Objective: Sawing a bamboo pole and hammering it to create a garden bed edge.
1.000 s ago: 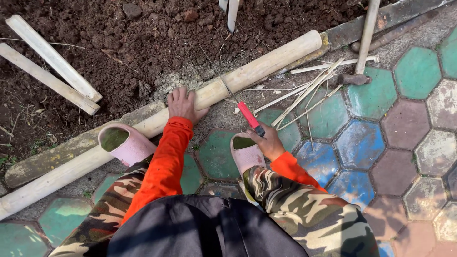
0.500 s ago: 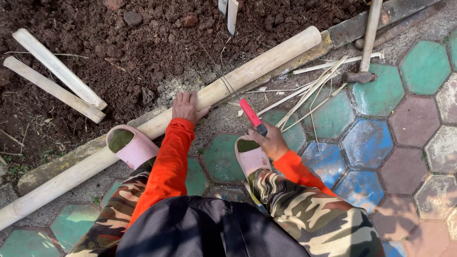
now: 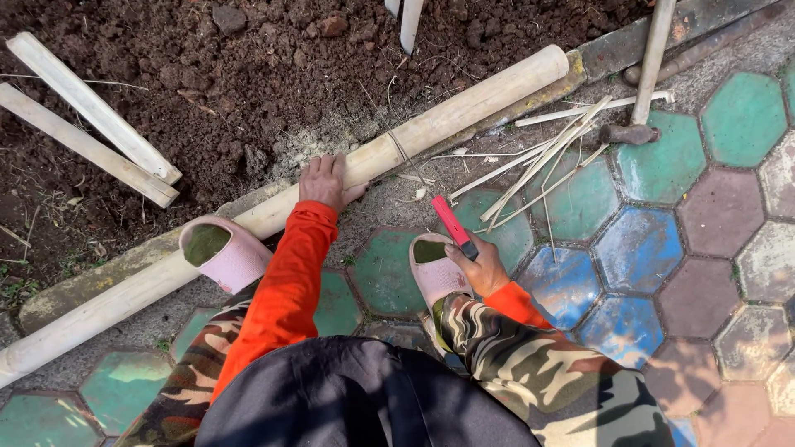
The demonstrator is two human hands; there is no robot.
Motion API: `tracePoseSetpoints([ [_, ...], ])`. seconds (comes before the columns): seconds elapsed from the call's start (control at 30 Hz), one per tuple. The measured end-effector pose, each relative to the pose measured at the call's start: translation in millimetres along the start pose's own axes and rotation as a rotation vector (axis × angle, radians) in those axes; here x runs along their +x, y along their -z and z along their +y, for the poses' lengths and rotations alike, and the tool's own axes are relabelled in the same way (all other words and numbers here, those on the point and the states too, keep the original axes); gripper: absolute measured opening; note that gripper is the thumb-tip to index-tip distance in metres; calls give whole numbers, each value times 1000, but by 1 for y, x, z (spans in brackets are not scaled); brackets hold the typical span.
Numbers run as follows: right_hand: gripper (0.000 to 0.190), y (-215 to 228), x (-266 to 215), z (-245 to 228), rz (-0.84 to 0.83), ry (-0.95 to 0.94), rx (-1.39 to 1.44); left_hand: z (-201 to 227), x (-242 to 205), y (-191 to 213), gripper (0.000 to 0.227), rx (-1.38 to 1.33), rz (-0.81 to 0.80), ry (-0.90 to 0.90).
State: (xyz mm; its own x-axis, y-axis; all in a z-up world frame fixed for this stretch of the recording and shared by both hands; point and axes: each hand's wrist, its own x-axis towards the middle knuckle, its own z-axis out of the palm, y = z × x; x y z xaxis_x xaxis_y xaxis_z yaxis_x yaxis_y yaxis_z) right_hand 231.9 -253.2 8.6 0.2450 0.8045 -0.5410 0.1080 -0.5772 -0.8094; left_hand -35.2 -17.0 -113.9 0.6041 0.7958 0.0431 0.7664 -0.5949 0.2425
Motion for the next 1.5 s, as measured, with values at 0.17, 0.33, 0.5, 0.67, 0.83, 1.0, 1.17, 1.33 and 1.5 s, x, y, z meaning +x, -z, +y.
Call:
tracePoseSetpoints([
  [0.17,32,0,-7,2,-24,-105,72,3,5,7,88,-2,-30,24],
  [0.33,33,11,-17,9,-39,-27,47,8,16,13,90,48,-156,62],
  [0.5,35,8,-7,2,-43,21,11,6,26,13,90,16,-239,157],
  [0.67,38,12,-10,2,-33,52,-20,10,24,15,87,62,-262,167],
  [0.83,37,29,-29,17,-46,59,-75,26,0,16,92,91,-166,139],
  [1.0,34,29,-30,37,-57,79,-41,32,-8,17,95,76,-185,123],
  [1.17,35,33,-42,19,-40,104,-86,34,-6,17,95,98,-132,103],
  [1.33,36,34,-44,4,-109,73,-42,51,2,45,96,127,-250,155],
  [1.5,31,32,-41,-23,-148,-182,52,58,13,64,78,96,-422,231],
])
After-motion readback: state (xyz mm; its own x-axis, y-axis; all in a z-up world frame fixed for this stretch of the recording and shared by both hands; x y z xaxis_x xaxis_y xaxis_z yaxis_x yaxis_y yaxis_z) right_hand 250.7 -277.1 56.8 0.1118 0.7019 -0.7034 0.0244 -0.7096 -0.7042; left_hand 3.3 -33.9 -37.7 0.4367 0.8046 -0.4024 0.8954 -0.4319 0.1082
